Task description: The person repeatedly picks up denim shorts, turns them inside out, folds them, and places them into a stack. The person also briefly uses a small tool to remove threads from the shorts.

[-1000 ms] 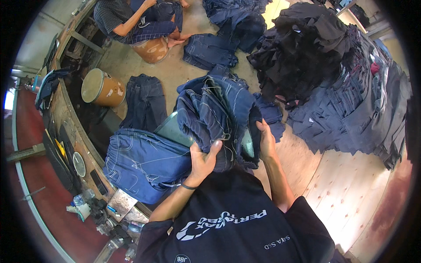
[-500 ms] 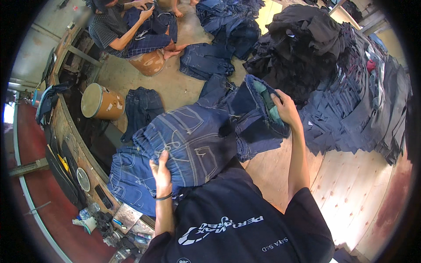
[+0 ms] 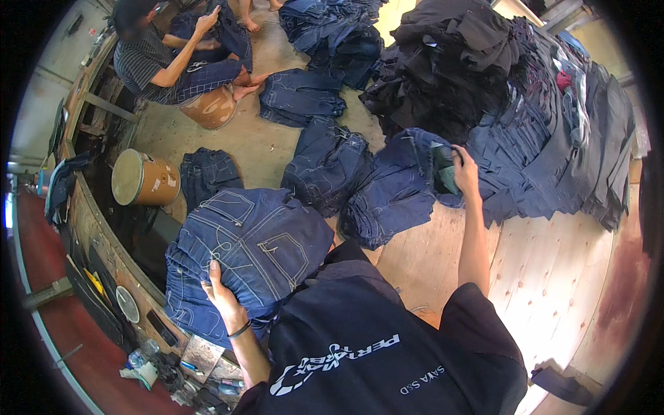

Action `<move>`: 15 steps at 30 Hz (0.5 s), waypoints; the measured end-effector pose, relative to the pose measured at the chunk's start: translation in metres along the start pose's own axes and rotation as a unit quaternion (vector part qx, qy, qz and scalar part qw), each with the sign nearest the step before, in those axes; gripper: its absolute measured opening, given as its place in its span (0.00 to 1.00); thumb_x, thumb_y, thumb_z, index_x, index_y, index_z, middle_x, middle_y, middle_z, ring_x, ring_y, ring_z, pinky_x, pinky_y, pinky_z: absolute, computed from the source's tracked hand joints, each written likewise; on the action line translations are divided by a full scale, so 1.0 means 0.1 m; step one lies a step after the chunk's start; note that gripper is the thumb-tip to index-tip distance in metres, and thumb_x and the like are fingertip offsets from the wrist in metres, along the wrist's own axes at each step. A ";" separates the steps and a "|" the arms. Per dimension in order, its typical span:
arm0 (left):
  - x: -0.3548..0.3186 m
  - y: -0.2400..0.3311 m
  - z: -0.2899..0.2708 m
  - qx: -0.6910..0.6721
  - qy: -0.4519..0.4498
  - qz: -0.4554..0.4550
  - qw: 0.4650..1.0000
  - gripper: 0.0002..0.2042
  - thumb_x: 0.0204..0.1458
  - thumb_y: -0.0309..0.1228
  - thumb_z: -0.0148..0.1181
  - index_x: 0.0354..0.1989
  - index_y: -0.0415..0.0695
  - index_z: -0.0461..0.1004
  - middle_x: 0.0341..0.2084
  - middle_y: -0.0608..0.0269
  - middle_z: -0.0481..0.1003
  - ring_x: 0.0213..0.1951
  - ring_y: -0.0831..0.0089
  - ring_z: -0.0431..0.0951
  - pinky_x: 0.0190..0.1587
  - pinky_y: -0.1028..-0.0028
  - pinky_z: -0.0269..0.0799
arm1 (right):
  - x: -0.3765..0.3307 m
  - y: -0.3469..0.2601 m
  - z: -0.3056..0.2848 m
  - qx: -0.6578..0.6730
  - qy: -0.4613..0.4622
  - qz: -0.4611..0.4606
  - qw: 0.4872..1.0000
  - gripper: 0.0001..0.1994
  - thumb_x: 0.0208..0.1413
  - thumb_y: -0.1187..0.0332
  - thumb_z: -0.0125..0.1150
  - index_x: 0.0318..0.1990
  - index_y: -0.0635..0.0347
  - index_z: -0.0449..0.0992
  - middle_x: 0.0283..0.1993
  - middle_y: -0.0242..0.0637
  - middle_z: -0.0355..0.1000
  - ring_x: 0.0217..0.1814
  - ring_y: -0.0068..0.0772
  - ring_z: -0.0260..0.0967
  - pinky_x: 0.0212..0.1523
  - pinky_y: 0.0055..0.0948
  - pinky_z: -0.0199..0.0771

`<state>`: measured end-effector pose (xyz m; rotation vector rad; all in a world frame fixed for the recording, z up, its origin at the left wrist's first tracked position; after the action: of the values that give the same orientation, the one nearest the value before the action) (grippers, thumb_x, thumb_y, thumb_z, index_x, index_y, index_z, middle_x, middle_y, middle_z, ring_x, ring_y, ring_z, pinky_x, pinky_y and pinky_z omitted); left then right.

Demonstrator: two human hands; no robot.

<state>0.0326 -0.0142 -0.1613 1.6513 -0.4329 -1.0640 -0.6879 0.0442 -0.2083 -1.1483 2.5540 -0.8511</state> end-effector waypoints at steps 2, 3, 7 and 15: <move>0.04 -0.01 0.04 0.006 -0.014 -0.007 1.000 0.35 0.60 0.41 0.73 0.67 0.33 0.63 0.59 0.48 0.74 0.58 0.63 0.76 0.66 0.64 0.69 | 0.01 0.19 -0.28 -0.033 0.036 0.006 0.999 0.15 0.72 0.61 0.56 0.60 0.54 0.80 0.51 0.57 0.81 0.58 0.63 0.79 0.57 0.48 0.77; 0.06 -0.01 0.06 0.008 -0.018 -0.009 1.000 0.35 0.60 0.41 0.73 0.67 0.33 0.63 0.60 0.48 0.74 0.58 0.63 0.76 0.66 0.64 0.69 | -0.03 0.24 -0.41 -0.044 0.052 -0.003 0.998 0.15 0.73 0.61 0.56 0.60 0.54 0.80 0.52 0.57 0.81 0.59 0.63 0.78 0.58 0.48 0.76; 0.10 0.00 0.12 0.023 -0.033 -0.001 0.999 0.37 0.59 0.43 0.73 0.69 0.32 0.61 0.61 0.47 0.73 0.60 0.62 0.75 0.68 0.65 0.67 | -0.25 0.32 -0.60 -0.055 0.044 -0.021 0.997 0.15 0.72 0.62 0.57 0.61 0.52 0.80 0.53 0.57 0.81 0.58 0.63 0.78 0.56 0.49 0.77; 0.08 -0.01 0.20 -0.003 -0.037 0.000 0.999 0.40 0.58 0.41 0.74 0.69 0.30 0.59 0.62 0.46 0.73 0.61 0.61 0.74 0.68 0.64 0.66 | -1.48 0.56 1.19 -0.102 -0.130 0.061 0.984 0.24 0.65 0.55 0.62 0.67 0.44 0.76 0.56 0.53 0.81 0.58 0.62 0.79 0.59 0.54 0.78</move>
<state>0.0205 -0.0311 -0.1661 1.6110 -0.4780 -1.1288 -0.5741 0.1338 -0.3432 -1.0620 2.5022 -0.3899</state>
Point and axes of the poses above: each hand's wrist, its own x-axis towards the middle knuckle, its own z-axis out of the palm, y = z × x, the point moved 7 cm from there along x, towards the middle knuckle
